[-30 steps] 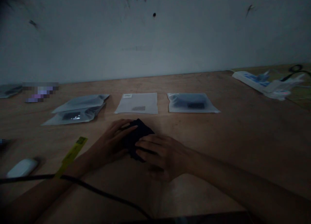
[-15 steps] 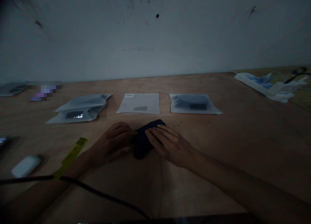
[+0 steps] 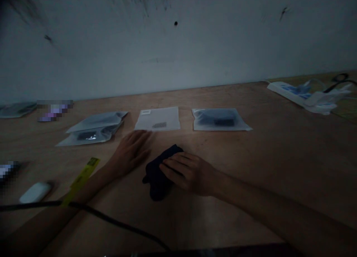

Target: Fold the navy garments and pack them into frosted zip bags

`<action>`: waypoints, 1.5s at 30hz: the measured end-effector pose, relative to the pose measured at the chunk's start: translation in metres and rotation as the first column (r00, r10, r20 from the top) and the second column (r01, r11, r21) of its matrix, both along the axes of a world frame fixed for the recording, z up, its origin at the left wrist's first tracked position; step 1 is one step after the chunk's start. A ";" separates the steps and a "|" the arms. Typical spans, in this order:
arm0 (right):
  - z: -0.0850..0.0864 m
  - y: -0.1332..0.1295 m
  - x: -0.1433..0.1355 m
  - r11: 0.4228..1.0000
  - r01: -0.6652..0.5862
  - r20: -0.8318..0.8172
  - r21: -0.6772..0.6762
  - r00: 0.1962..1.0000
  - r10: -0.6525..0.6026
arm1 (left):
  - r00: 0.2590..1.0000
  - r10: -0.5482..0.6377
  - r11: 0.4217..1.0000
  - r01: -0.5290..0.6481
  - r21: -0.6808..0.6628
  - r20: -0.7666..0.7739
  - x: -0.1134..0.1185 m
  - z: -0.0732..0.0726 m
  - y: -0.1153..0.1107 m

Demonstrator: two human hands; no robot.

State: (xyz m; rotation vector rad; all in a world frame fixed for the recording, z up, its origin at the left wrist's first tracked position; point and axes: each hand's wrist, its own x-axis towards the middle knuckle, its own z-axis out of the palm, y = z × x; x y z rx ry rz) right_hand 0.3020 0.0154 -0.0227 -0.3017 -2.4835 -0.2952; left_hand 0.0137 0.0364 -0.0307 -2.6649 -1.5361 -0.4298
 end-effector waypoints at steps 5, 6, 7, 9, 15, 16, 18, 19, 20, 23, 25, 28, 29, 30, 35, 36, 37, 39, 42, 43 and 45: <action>0.002 0.002 0.000 0.999 -0.034 -0.001 0.015 0.999 0.034 | 0.999 0.041 0.993 -0.043 0.114 0.016 0.004 0.005 0.007; 0.003 0.002 0.000 0.999 -0.035 0.003 0.023 0.999 0.035 | 0.999 0.032 0.991 -0.032 0.129 0.003 0.004 0.004 0.008; 0.004 0.002 0.000 0.999 -0.032 0.008 0.029 0.999 0.032 | 1.000 0.020 0.990 -0.018 0.138 -0.011 0.004 0.004 0.008; 0.004 0.002 0.000 0.999 -0.029 0.010 0.035 1.000 0.029 | 0.999 -0.016 0.991 0.020 0.136 -0.032 0.003 0.001 0.009; 0.001 0.004 0.003 0.989 -0.120 0.013 -0.083 0.992 0.122 | 0.994 -0.107 0.978 0.105 0.181 0.003 -0.003 -0.001 0.004; 0.001 0.005 0.004 0.981 -0.148 0.017 -0.129 0.988 0.151 | 0.994 -0.111 0.974 0.109 0.199 -0.005 -0.003 0.001 0.002; 0.002 0.006 0.004 0.958 -0.183 0.023 -0.218 0.981 0.193 | 0.990 -0.140 0.962 0.143 0.231 -0.028 -0.004 0.006 -0.004; 0.003 0.006 0.004 0.949 -0.190 0.029 -0.250 0.979 0.203 | 0.986 -0.164 0.956 0.167 0.240 -0.032 -0.003 0.008 -0.008; 0.003 0.006 0.004 0.945 -0.188 0.035 -0.266 0.978 0.205 | 0.981 -0.191 0.949 0.192 0.249 -0.027 -0.002 0.011 -0.011; 0.003 0.005 0.004 0.952 -0.178 0.034 -0.248 0.981 0.192 | 0.975 -0.221 0.944 0.207 0.259 0.024 0.004 0.017 -0.019; 0.002 0.003 0.003 0.962 -0.174 0.011 -0.211 0.984 0.180 | 0.973 -0.227 0.946 0.209 0.248 0.046 0.007 0.018 -0.021; 0.002 0.000 0.002 0.973 -0.182 -0.002 -0.139 0.983 0.184 | 0.955 -0.292 0.936 0.273 0.221 0.058 0.007 0.016 -0.021; 0.002 -0.001 0.002 0.975 -0.188 0.004 -0.116 0.982 0.190 | 0.948 -0.313 0.932 0.294 0.211 0.064 0.007 0.015 -0.020; 0.003 -0.002 0.001 0.976 -0.196 0.009 -0.096 0.980 0.198 | 0.942 -0.328 0.930 0.308 0.201 0.071 0.006 0.014 -0.019; 0.007 -0.006 -0.002 0.986 -0.163 0.053 -0.044 0.985 0.165 | 0.926 -0.358 0.916 0.324 0.235 0.120 0.004 0.013 -0.020; 0.008 -0.007 -0.002 0.988 -0.144 0.053 -0.046 0.988 0.147 | 0.927 -0.352 0.917 0.314 0.246 0.132 0.005 0.014 -0.021; 0.008 -0.007 -0.002 0.990 -0.129 0.052 -0.049 0.990 0.132 | 0.927 -0.345 0.919 0.302 0.252 0.146 0.006 0.015 -0.023; 0.010 -0.006 -0.002 0.991 -0.126 0.042 -0.041 0.991 0.128 | 0.928 -0.325 0.928 0.276 0.250 0.184 0.009 0.016 -0.025; 0.014 -0.006 -0.001 0.987 -0.161 0.035 0.016 0.986 0.161 | 0.924 -0.307 0.937 0.252 0.241 0.227 0.011 0.018 -0.027; 0.015 -0.007 0.000 0.984 -0.175 0.029 0.045 0.984 0.173 | 0.924 -0.305 0.938 0.250 0.238 0.231 0.011 0.018 -0.028; 0.020 -0.010 0.000 0.977 -0.185 -0.007 0.102 0.982 0.187 | 0.927 -0.310 0.941 0.267 0.210 0.210 0.011 0.020 -0.029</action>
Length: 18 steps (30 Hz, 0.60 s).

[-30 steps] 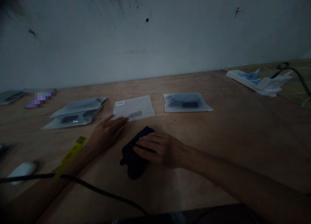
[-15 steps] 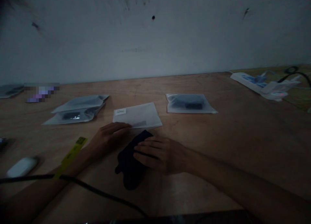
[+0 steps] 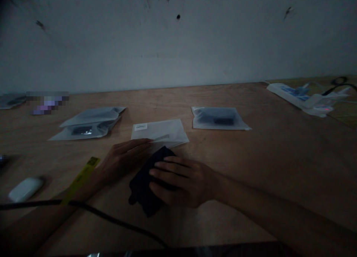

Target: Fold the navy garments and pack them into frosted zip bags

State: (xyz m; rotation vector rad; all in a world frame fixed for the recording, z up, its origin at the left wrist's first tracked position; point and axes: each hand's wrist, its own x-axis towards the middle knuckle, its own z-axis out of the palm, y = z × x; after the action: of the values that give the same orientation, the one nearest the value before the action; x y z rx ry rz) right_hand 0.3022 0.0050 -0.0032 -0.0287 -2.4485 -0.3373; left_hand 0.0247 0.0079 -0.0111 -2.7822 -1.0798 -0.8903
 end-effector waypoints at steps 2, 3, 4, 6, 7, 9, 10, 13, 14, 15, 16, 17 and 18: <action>0.003 -0.004 0.000 1.000 -0.004 -0.055 0.030 0.998 0.006 | 0.999 -0.021 1.000 0.020 -0.017 -0.031 0.000 0.002 -0.001; 0.004 -0.005 -0.001 0.999 -0.009 -0.071 0.036 0.997 0.011 | 0.999 -0.036 0.999 0.036 -0.020 -0.040 0.000 0.002 -0.001; 0.004 -0.006 -0.001 0.999 -0.013 -0.070 0.037 0.997 0.016 | 0.997 -0.057 0.998 0.057 -0.019 -0.042 0.001 0.002 -0.001; 0.002 -0.004 -0.001 0.999 -0.017 -0.021 0.030 1.000 0.018 | 0.995 -0.093 0.996 0.093 -0.016 -0.023 0.001 0.001 0.000; 0.000 -0.002 -0.002 1.000 -0.012 0.009 0.020 1.000 0.011 | 0.994 -0.107 0.994 0.107 -0.020 -0.016 0.002 0.000 0.000; -0.005 0.003 -0.002 0.999 0.021 0.059 -0.024 0.998 -0.020 | 0.992 -0.129 0.991 0.129 -0.025 0.010 0.001 -0.004 0.002; -0.008 0.006 -0.002 0.998 0.039 0.071 -0.056 0.997 -0.035 | 0.990 -0.140 0.990 0.140 -0.029 0.026 0.001 -0.005 0.002; -0.016 0.010 -0.001 0.989 0.064 0.090 -0.135 0.995 -0.052 | 0.985 -0.168 0.984 0.171 -0.047 0.050 0.000 -0.005 0.003; -0.018 0.011 0.000 0.987 0.065 0.094 -0.146 0.994 -0.052 | 0.983 -0.177 0.983 0.179 -0.046 0.047 0.000 -0.003 0.002; -0.020 0.011 0.000 0.986 0.071 0.100 -0.153 0.993 -0.056 | 0.981 -0.189 0.981 0.190 -0.043 0.031 0.001 -0.001 0.002; -0.022 0.010 0.000 0.983 0.087 0.108 -0.161 0.992 -0.070 | 0.979 -0.204 0.978 0.204 -0.030 0.016 0.002 0.001 0.001; -0.024 0.010 0.001 0.978 0.113 0.114 -0.176 0.989 -0.094 | 0.977 -0.213 0.977 0.213 -0.020 0.002 0.003 0.003 0.001; -0.025 0.009 0.001 0.970 0.147 0.120 -0.195 0.985 -0.125 | 0.977 -0.212 0.977 0.212 -0.015 0.002 0.004 0.005 0.000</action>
State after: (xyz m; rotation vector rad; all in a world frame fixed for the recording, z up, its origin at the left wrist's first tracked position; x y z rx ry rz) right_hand 0.3028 0.0144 -0.0281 -0.2747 -2.5844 -0.1498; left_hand 0.0285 0.0081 -0.0062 -2.9513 -0.8029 -0.9031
